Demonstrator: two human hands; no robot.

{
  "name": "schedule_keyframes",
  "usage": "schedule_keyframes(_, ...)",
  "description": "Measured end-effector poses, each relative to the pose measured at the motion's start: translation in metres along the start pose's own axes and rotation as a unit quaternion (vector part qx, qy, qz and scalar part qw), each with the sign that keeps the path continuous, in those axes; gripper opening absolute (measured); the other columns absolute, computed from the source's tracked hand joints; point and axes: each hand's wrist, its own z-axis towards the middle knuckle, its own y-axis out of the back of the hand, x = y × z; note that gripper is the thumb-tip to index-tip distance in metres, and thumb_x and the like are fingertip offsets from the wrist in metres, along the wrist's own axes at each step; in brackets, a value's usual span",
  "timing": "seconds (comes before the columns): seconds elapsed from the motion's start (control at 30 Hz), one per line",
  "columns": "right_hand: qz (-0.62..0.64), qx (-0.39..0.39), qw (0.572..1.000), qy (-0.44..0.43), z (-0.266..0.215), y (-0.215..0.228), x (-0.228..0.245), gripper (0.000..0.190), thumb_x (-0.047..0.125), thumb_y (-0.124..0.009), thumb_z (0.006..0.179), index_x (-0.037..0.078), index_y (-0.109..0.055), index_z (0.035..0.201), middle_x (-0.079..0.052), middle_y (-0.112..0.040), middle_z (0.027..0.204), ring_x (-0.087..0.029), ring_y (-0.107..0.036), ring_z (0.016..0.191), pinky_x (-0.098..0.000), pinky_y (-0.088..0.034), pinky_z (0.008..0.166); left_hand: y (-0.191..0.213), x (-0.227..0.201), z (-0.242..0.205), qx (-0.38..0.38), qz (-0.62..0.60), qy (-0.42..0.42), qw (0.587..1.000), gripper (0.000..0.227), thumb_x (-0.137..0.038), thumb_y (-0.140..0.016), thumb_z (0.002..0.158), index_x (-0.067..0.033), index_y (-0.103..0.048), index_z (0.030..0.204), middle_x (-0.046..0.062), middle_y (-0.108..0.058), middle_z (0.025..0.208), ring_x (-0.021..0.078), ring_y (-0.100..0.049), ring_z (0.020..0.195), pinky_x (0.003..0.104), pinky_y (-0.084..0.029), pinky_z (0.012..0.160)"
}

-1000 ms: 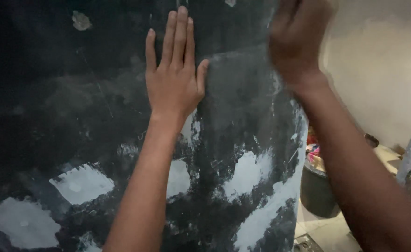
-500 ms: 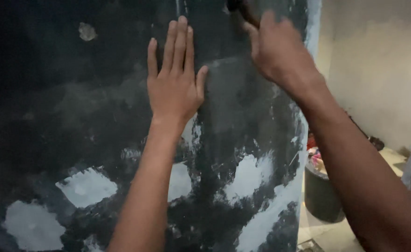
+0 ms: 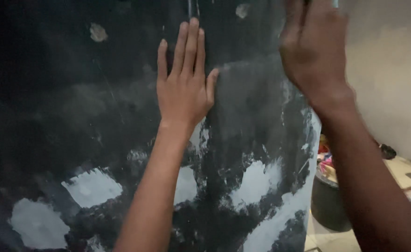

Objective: The person positions nails against a wall by hand, picks up a hammer, and drives a nail into the wall with the hammer.

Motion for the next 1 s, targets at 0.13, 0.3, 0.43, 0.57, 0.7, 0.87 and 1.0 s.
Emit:
schedule_keyframes(0.13, -0.072, 0.054, 0.991, -0.098, 0.005, -0.034, 0.006, 0.046, 0.031, -0.048, 0.121, -0.006, -0.036, 0.147, -0.041, -0.062, 0.112, -0.056, -0.063, 0.104, -0.0589, -0.053, 0.089, 0.002, 0.005, 0.011, 0.001, 0.005, -0.005, 1.000, 0.070, -0.047, -0.043, 0.118, -0.0059, -0.021, 0.170, 0.006, -0.016, 0.176, 0.0200, -0.012, 0.162, 0.049, -0.007, 0.133)
schedule_keyframes(0.3, -0.118, 0.151, 0.977, -0.090, 0.005, 0.004, 0.006, 0.034, 0.022, -0.046, 0.116, -0.002, -0.045, 0.140, -0.042, -0.064, 0.109, -0.062, -0.061, 0.099, -0.0647, -0.048, 0.085, 0.002, 0.001, 0.006, 0.015, -0.001, -0.001, 1.000, 0.070, -0.046, -0.043, 0.117, -0.0059, -0.023, 0.170, 0.006, -0.015, 0.176, 0.0189, -0.011, 0.163, 0.048, -0.007, 0.134)
schedule_keyframes(0.43, -0.090, 0.082, 0.990, -0.069, 0.004, -0.023, 0.007, 0.033, 0.017, -0.051, 0.112, -0.006, -0.048, 0.135, -0.040, -0.064, 0.102, -0.061, -0.061, 0.093, -0.0631, -0.049, 0.078, 0.002, 0.000, 0.006, 0.018, -0.002, 0.005, 1.000, 0.070, -0.046, -0.043, 0.116, -0.0055, -0.023, 0.170, 0.006, -0.015, 0.176, 0.0189, -0.011, 0.162, 0.049, -0.006, 0.133)
schedule_keyframes(0.57, -0.137, 0.185, 0.964, -0.131, 0.007, -0.012, 0.004, 0.035, 0.028, -0.053, 0.115, -0.006, -0.055, 0.122, -0.041, -0.061, 0.093, -0.060, -0.061, 0.084, -0.0627, -0.050, 0.071, 0.000, 0.003, 0.006, 0.016, -0.014, 0.008, 1.000, 0.069, -0.046, -0.043, 0.118, -0.0059, -0.023, 0.171, 0.006, -0.015, 0.177, 0.0191, -0.011, 0.163, 0.049, -0.007, 0.134)
schedule_keyframes(0.7, -0.055, 0.016, 0.998, 0.006, 0.008, 0.006, -0.001, 0.022, 0.015, -0.047, 0.117, -0.004, -0.054, 0.125, -0.032, -0.065, 0.099, -0.052, -0.064, 0.088, -0.0594, -0.049, 0.076, -0.003, 0.002, 0.006, 0.011, -0.001, 0.000, 1.000, 0.068, -0.046, -0.042, 0.118, -0.0062, -0.022, 0.170, 0.006, -0.015, 0.176, 0.0200, -0.010, 0.162, 0.050, -0.005, 0.134)
schedule_keyframes(0.87, -0.149, 0.160, 0.968, -0.127, 0.002, -0.028, 0.007, 0.049, 0.030, -0.057, 0.119, -0.012, -0.046, 0.142, -0.037, -0.060, 0.091, -0.055, -0.061, 0.084, -0.0578, -0.051, 0.075, 0.000, 0.000, 0.005, 0.021, 0.005, 0.001, 1.000, 0.070, -0.045, -0.043, 0.118, -0.0058, -0.021, 0.171, 0.007, -0.013, 0.177, 0.0194, -0.009, 0.163, 0.049, -0.006, 0.133)
schedule_keyframes(1.0, -0.079, 0.065, 0.993, 0.056, 0.015, 0.014, 0.008, 0.019, 0.010, -0.051, 0.112, -0.005, -0.059, 0.121, -0.035, -0.064, 0.107, -0.054, -0.061, 0.099, -0.0614, -0.046, 0.083, 0.001, 0.000, 0.006, 0.010, 0.002, -0.006, 1.000, 0.069, -0.045, -0.043, 0.119, -0.0062, -0.020, 0.171, 0.006, -0.013, 0.177, 0.0195, -0.009, 0.163, 0.048, -0.006, 0.134)
